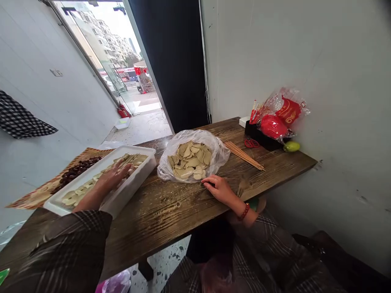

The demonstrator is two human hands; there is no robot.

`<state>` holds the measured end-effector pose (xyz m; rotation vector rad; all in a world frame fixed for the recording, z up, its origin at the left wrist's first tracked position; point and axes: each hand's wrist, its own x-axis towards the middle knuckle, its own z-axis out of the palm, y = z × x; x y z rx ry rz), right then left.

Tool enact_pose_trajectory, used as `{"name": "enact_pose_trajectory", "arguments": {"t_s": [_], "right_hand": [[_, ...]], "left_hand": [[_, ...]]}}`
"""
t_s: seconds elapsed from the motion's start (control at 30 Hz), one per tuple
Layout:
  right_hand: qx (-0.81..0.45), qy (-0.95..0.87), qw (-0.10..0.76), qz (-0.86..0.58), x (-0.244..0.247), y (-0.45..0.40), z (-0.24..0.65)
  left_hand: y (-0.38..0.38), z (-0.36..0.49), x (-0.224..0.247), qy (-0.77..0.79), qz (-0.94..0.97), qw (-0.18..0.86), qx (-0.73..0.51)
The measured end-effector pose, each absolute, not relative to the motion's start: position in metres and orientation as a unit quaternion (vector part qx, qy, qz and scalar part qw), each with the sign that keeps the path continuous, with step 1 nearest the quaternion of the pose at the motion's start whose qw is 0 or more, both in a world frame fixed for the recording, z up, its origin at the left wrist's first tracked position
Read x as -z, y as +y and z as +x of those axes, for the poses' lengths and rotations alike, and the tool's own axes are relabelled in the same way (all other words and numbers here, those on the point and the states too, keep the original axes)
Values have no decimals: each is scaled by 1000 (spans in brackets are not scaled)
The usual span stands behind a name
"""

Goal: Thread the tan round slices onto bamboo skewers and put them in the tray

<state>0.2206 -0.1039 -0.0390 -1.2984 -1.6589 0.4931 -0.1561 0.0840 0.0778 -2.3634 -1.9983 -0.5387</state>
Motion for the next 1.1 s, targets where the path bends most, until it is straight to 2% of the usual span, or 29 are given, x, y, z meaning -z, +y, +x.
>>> {"name": "enact_pose_trajectory", "arguments": {"t_s": [0.07,0.17,0.27,0.33,0.43,0.63,0.8,1.1], "right_hand": [[-206,-659,501,-522,39,-106,221],[-200,-618,551,-524,36,-106,235],[-147,-590,569,-554,29,-97,271],[-95,-586,539,-597,26,-86,303],[-20,-586,432,-686,26,-62,350],[42,-568,348,-745,47,-33,385],[85,-576,316,-749,65,-36,385],[123,-593,305,-735,71,-36,393]], "left_hand": [[67,-141,-97,-658,-732,-31,174],[43,-114,-119,-614,-742,-68,260],[22,-83,-117,-541,-773,-110,313],[12,-60,-101,-512,-783,-150,320],[4,-23,-66,-453,-797,-221,332],[1,25,-15,-401,-758,-320,402],[4,35,-8,-412,-737,-333,420],[22,39,3,-436,-693,-327,472]]}}
